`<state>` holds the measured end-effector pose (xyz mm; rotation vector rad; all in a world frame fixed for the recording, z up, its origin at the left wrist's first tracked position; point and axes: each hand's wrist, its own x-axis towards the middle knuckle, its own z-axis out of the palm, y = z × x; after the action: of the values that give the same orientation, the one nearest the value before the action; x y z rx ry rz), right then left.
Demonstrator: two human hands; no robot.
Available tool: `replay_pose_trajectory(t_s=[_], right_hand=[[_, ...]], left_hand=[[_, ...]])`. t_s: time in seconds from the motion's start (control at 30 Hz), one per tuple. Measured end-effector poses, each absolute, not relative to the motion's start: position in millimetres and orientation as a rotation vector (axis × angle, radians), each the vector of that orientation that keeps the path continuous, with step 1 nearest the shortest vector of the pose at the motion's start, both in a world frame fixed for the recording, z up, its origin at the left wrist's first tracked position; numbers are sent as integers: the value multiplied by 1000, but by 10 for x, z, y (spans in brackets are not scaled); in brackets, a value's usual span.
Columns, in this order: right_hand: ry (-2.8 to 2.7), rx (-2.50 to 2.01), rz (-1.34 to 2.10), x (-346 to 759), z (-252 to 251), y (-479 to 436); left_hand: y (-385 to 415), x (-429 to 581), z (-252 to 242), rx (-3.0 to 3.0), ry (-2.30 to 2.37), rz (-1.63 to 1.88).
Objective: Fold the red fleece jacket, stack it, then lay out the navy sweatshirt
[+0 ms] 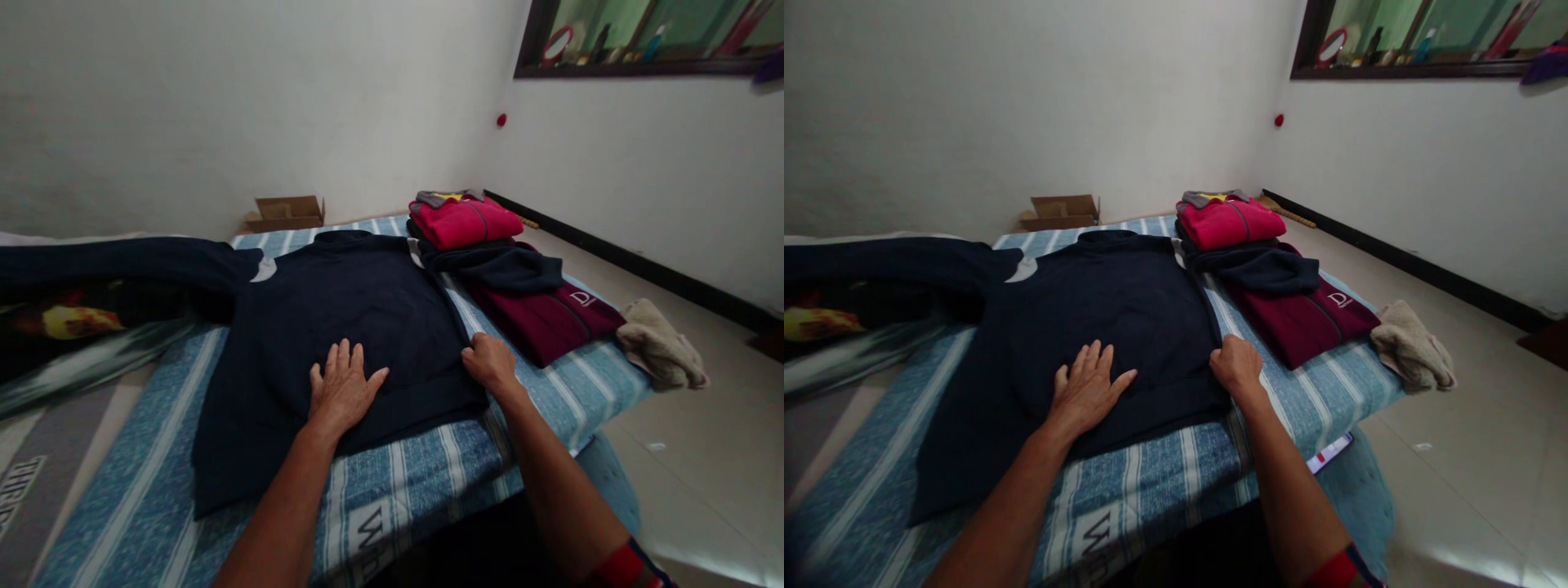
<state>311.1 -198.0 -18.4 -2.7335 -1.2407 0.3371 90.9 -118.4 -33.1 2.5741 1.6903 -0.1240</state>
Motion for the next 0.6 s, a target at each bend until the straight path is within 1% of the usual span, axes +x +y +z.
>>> replay_pose_trajectory(t_s=[0.23,0.33,0.4,0.47,0.6], right_hand=[[-1229,-2756,319,3092,-149,-2001],[-1233,-2748,183,3015,-88,-2025],[-1304,-2689,43,2931,-47,-2031],[-1429,-2573,-28,2830,-25,-2013],[-1629,-2344,85,2645,-60,-1902]], left_hand=[[-1192,920,-313,2552,1687,-132],[-1198,917,-308,2540,1691,-135],[-1203,911,-310,2543,1689,-130],[-1212,904,-315,2544,1688,-126],[-1233,890,-319,2515,1696,-122]])
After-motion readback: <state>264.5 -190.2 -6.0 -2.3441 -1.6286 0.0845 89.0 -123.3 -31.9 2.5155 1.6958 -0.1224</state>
